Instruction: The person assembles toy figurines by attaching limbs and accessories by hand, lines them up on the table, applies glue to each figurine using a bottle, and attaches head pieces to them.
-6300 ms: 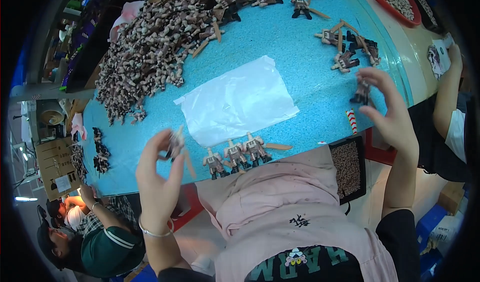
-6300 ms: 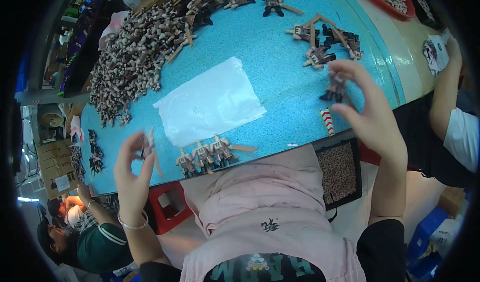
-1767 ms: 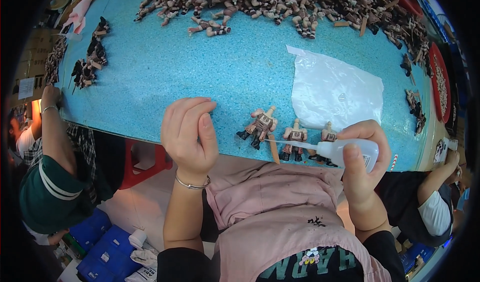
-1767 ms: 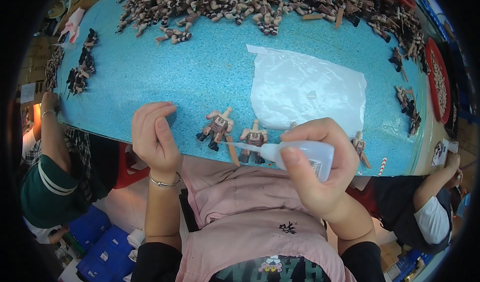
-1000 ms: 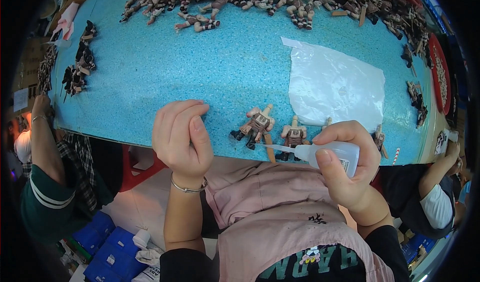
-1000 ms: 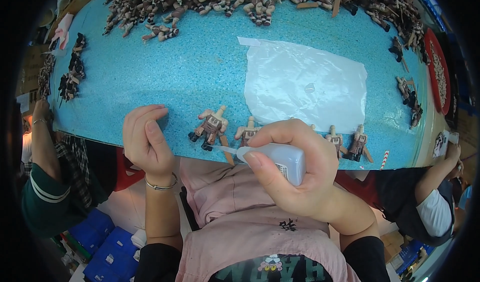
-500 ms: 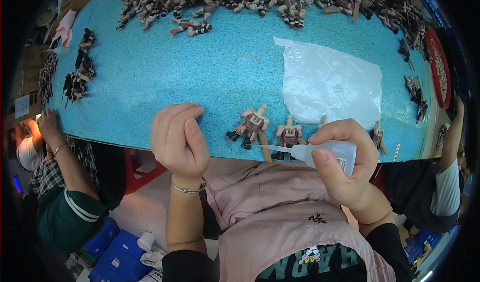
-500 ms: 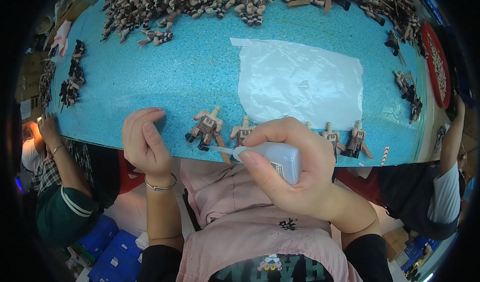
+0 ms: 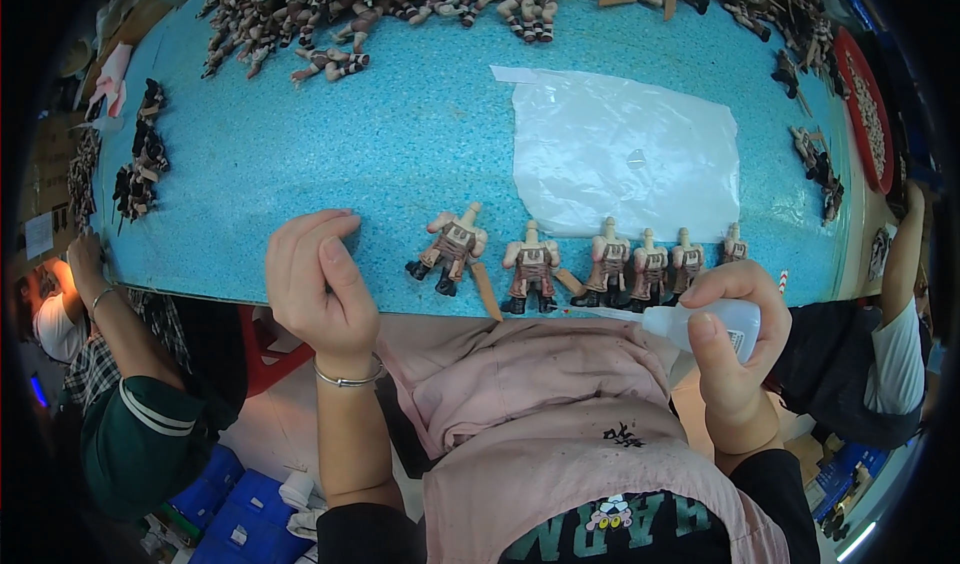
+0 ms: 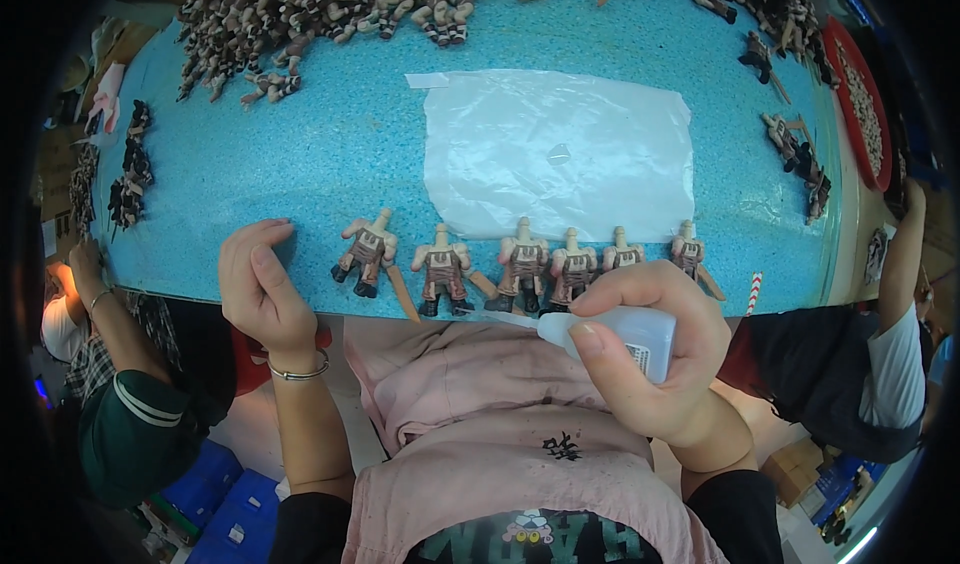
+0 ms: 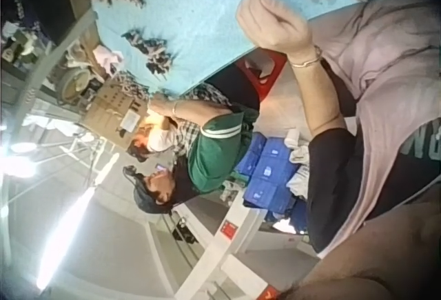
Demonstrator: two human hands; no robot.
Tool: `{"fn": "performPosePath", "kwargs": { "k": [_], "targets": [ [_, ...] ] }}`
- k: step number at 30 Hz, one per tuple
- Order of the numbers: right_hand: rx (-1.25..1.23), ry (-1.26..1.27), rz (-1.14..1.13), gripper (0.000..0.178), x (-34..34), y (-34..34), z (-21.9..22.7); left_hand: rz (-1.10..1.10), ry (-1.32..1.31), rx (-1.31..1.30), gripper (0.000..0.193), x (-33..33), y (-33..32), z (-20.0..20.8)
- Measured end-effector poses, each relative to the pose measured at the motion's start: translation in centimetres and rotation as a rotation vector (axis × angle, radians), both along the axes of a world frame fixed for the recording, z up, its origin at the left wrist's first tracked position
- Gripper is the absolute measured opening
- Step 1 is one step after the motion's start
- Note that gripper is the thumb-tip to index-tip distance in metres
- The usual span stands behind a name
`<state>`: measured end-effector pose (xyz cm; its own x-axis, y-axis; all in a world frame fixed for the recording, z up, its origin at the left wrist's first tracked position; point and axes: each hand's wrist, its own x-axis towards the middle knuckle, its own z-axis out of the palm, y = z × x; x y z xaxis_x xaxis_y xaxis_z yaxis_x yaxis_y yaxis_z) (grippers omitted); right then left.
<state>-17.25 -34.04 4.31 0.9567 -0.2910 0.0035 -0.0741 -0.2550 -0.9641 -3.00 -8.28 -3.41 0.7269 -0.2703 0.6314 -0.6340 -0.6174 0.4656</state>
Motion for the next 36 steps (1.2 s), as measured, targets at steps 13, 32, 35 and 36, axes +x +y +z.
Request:
{"fn": "performPosePath", "kwargs": {
  "k": [13, 32, 35, 36],
  "targets": [
    [-0.024, -0.004, 0.071, 0.014, 0.3, -0.1, -0.6, 0.020, 0.009, 0.004, 0.020, -0.2, -0.3, 0.1],
    [-0.097, -0.060, 0.122, 0.015, 0.6, -0.5, -0.4, 0.030, 0.009, 0.032, 0.023, -0.3, -0.4, 0.1],
    [-0.108, -0.061, 0.115, 0.014, 0.2, -0.9, 0.2, 0.032, 0.006, 0.036, 0.023, -0.4, -0.4, 0.1],
    [-0.032, -0.017, 0.067, 0.014, -0.2, -1.0, 0.5, 0.036, 0.013, 0.039, 0.023, -0.4, -0.4, 0.1]
  ]
}}
